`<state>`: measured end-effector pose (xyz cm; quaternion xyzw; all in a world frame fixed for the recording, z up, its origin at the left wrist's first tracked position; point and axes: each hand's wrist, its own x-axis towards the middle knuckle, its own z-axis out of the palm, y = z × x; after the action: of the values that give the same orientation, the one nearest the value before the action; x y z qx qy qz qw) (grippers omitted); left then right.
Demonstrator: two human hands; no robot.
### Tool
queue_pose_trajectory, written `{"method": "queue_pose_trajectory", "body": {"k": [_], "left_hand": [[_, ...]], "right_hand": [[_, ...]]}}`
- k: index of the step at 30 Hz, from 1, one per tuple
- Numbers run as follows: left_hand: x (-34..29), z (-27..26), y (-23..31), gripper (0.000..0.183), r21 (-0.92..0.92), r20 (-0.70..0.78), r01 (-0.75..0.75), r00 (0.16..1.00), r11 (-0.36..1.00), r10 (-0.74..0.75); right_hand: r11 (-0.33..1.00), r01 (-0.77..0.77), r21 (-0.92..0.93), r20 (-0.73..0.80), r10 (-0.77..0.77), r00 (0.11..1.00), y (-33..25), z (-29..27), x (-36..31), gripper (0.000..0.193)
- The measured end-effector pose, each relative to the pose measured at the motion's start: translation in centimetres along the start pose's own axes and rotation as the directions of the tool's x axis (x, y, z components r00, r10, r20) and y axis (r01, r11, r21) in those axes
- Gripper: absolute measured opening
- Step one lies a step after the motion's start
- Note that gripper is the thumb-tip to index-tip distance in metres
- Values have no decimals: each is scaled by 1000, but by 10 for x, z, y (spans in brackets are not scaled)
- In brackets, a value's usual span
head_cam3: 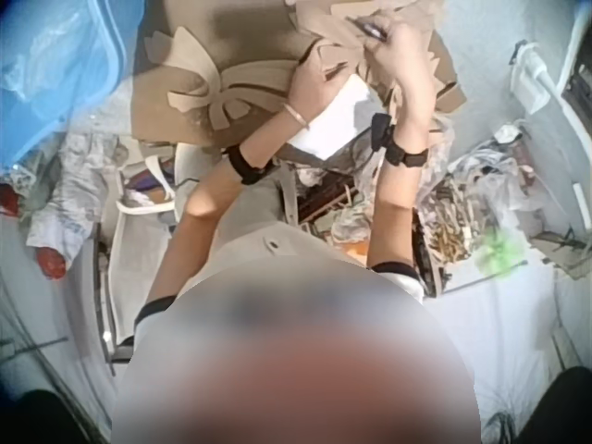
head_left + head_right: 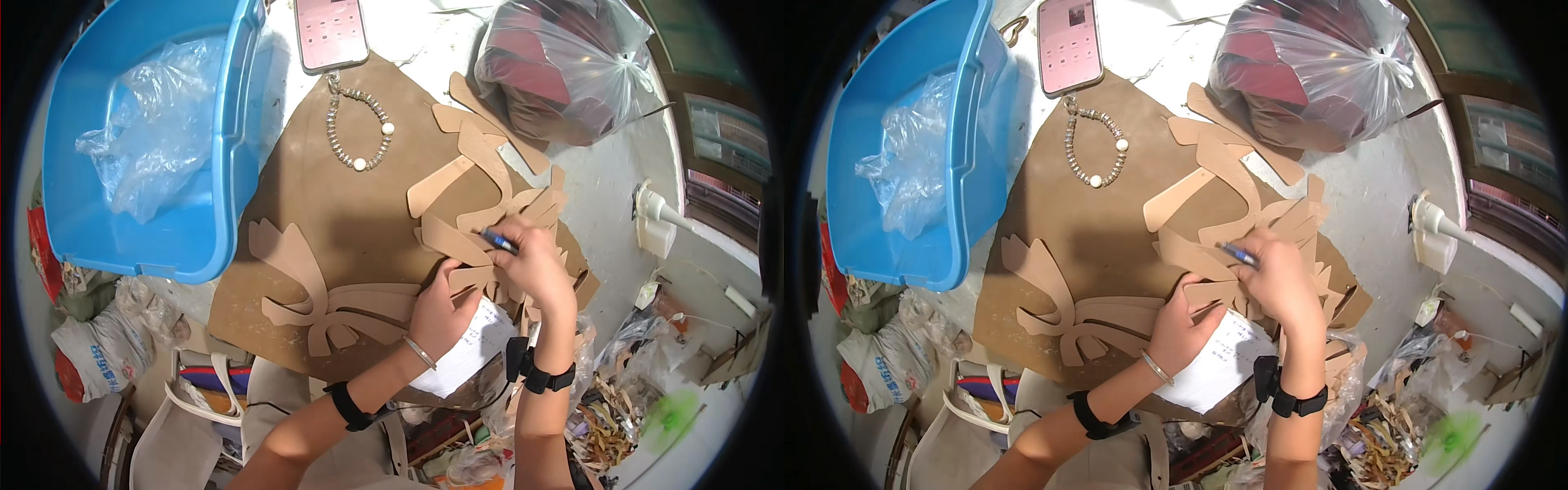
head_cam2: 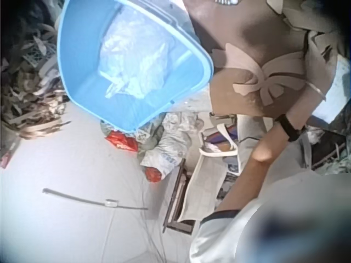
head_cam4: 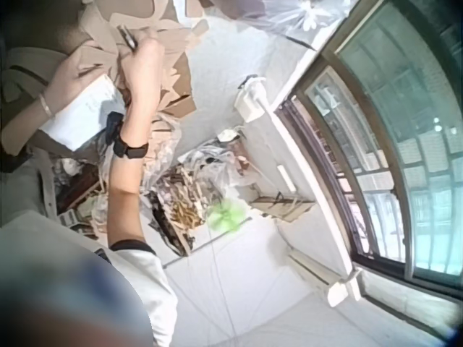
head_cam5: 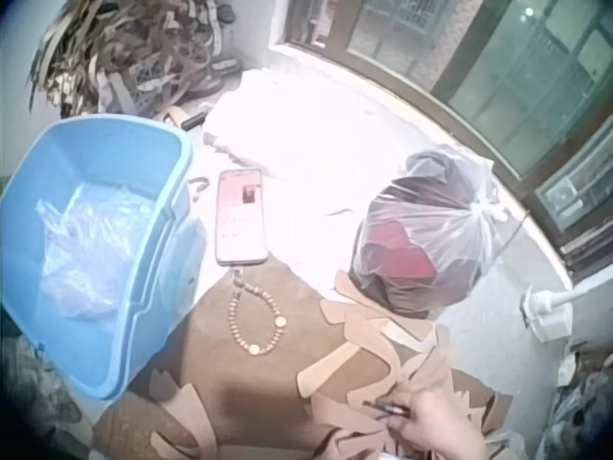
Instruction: Organize and sort various leather shoe upper components and bag them.
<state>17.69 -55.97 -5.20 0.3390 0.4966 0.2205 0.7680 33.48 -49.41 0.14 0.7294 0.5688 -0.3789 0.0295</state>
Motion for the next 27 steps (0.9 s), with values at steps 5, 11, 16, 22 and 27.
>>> {"method": "queue_pose_trajectory", "body": {"k": [5,11,16,22,27], "left_hand": [[3,3,-8,42,-47,19,-41,999,998,42],[-13,-34,40,17,700,81,-182,981,691,177],[40,-72,87,14,831,-81,-312,749,460,657],[72,-73,81,24,897,-36,-269,748,352,662],[82,-79,81,20,869,-82,-237,798,435,598]], "right_hand": [[998,-67,-18,-451,52,891,-7,-4,31,37],[998,-2,61,-405,27,914,10,2,45,26],[906,35,421,-398,150,905,39,-19,50,18],[860,166,482,-396,45,917,29,-44,47,15],[692,145,707,-295,102,950,24,-57,30,13]]}}
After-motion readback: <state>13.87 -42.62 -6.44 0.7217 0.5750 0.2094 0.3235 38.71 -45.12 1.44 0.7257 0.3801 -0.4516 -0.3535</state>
